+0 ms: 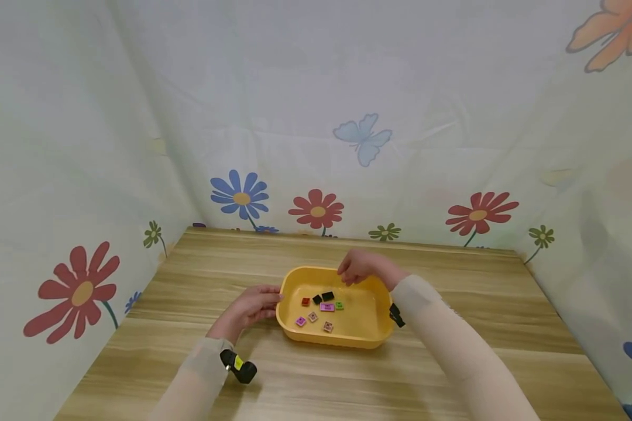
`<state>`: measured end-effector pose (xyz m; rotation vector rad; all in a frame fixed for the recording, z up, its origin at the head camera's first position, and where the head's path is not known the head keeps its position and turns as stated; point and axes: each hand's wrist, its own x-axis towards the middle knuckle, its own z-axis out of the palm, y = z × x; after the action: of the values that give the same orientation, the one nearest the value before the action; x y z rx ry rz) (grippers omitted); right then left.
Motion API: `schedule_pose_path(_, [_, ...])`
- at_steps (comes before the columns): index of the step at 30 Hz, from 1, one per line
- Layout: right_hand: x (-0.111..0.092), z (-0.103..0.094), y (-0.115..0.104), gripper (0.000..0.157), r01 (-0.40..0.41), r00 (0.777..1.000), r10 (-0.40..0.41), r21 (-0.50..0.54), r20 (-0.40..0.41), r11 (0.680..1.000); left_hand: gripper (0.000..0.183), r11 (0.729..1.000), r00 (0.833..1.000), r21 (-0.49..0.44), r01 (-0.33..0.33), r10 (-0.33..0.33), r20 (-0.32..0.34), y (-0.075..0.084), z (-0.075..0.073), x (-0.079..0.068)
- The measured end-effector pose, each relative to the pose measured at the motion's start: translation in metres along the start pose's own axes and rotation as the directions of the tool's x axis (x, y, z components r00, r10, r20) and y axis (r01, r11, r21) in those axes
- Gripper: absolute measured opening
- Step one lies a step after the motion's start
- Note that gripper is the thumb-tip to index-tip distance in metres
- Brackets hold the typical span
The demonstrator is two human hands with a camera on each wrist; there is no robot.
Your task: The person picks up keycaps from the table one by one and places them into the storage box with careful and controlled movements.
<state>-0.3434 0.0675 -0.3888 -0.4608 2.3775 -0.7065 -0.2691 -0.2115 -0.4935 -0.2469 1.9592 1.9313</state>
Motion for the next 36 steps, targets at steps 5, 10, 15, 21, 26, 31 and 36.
schedule_pose_path(5, [-0.016,-0.011,0.007,0.034,0.061,0.998,-0.059,0.061,-0.032,0.996,0.046,1.0,1.0,0.005,-0.003,0.003,-0.001,0.0,-0.001,0.001])
schedule_pose_path(10, [-0.028,-0.015,0.023,0.032,0.095,0.993,-0.089,0.083,-0.075,0.992,0.046,1.0,1.0,0.02,0.0,0.0,-0.008,-0.001,-0.001,0.001])
schedule_pose_path(15, [-0.041,-0.014,0.039,0.033,0.111,0.989,-0.103,0.082,-0.102,0.99,0.047,1.0,1.0,0.028,0.001,-0.001,-0.012,0.0,0.0,0.001])
schedule_pose_path(21, [-0.057,-0.014,0.062,0.032,0.168,0.972,-0.143,0.126,-0.186,0.978,0.047,0.999,1.0,0.035,0.001,0.0,-0.016,0.0,0.001,0.0])
schedule_pose_path(26, [-0.068,-0.016,0.081,0.034,0.223,0.953,-0.179,0.163,-0.245,0.961,0.047,1.0,1.0,0.031,-0.007,0.008,-0.006,0.0,0.002,-0.001])
schedule_pose_path(31, [-0.076,-0.015,0.097,0.034,0.235,0.946,-0.177,0.198,-0.273,0.952,0.047,1.0,1.0,0.027,0.0,0.0,-0.012,0.0,0.001,0.0])
schedule_pose_path(36, [-0.079,-0.012,0.113,0.033,0.231,0.94,-0.16,0.216,-0.303,0.949,0.047,1.0,1.0,0.026,0.01,-0.01,-0.015,-0.001,0.001,0.002])
